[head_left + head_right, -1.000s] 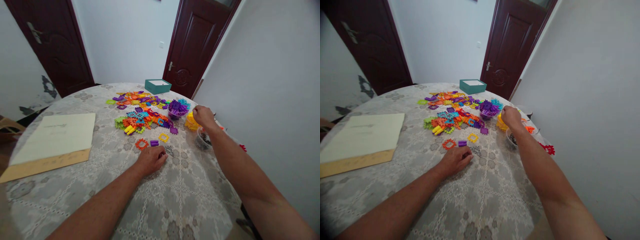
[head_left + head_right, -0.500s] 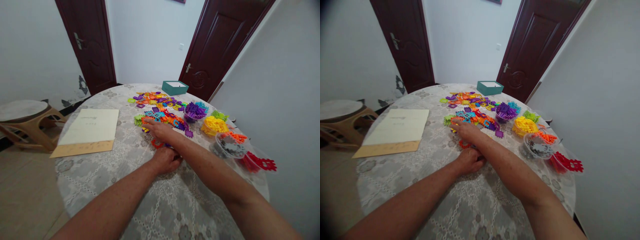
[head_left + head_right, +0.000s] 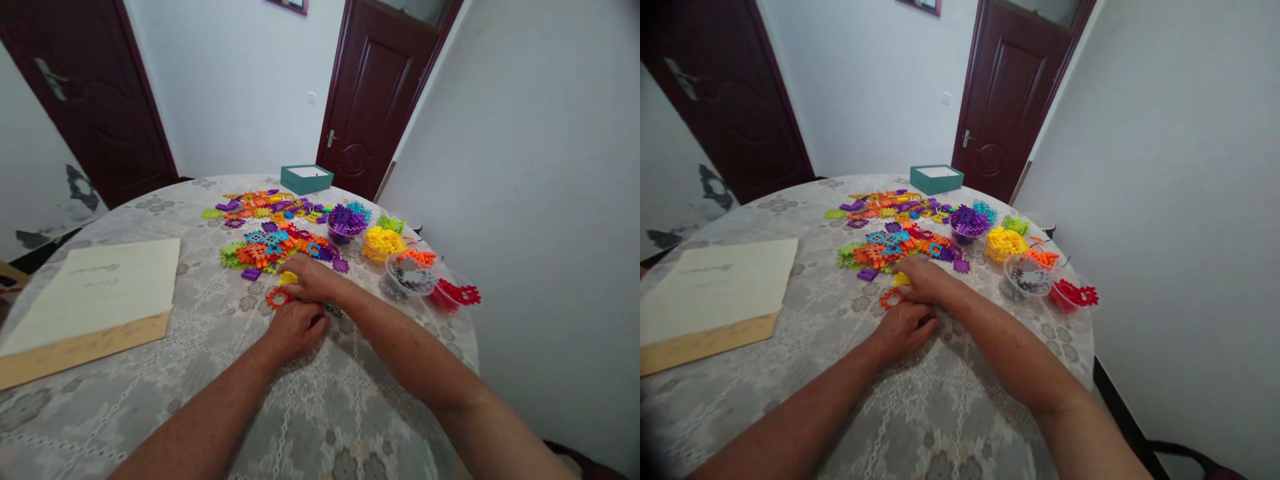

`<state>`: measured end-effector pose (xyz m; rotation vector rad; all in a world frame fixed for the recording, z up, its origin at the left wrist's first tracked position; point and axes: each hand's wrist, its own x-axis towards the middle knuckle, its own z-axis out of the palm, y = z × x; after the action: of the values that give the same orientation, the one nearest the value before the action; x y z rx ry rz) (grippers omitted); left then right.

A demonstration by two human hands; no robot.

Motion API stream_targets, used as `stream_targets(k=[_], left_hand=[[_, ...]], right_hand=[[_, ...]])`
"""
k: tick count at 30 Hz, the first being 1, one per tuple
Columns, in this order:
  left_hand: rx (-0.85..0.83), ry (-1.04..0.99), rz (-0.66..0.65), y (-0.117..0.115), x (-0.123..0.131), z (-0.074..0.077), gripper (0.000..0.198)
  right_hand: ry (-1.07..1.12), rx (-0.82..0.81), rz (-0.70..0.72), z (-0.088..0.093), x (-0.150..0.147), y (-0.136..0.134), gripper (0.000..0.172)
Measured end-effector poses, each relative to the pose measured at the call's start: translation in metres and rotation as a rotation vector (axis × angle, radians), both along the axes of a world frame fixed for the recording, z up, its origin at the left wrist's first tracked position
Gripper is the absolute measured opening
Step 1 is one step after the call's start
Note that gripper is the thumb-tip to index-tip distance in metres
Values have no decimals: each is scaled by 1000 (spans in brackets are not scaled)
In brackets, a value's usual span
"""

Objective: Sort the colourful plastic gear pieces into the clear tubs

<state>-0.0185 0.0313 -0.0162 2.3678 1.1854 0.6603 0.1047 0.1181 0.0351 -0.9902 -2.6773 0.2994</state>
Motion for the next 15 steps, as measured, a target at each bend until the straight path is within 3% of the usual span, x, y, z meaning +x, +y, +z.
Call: stream_targets(k=[3, 7, 11, 15], left_hand=[[12, 2, 7, 1, -1, -1, 22], [-3, 14, 0, 1, -2, -1, 19], [-26, 25, 15, 1, -1, 1, 18], [-25, 25, 16, 1, -1, 1, 18]], right_hand=[[114, 70, -128, 18, 37, 0, 36], [169, 266, -481, 52, 108, 18, 38], [-19, 356, -802, 80, 180, 44, 40], [-200, 353, -950, 88, 217, 65, 39]])
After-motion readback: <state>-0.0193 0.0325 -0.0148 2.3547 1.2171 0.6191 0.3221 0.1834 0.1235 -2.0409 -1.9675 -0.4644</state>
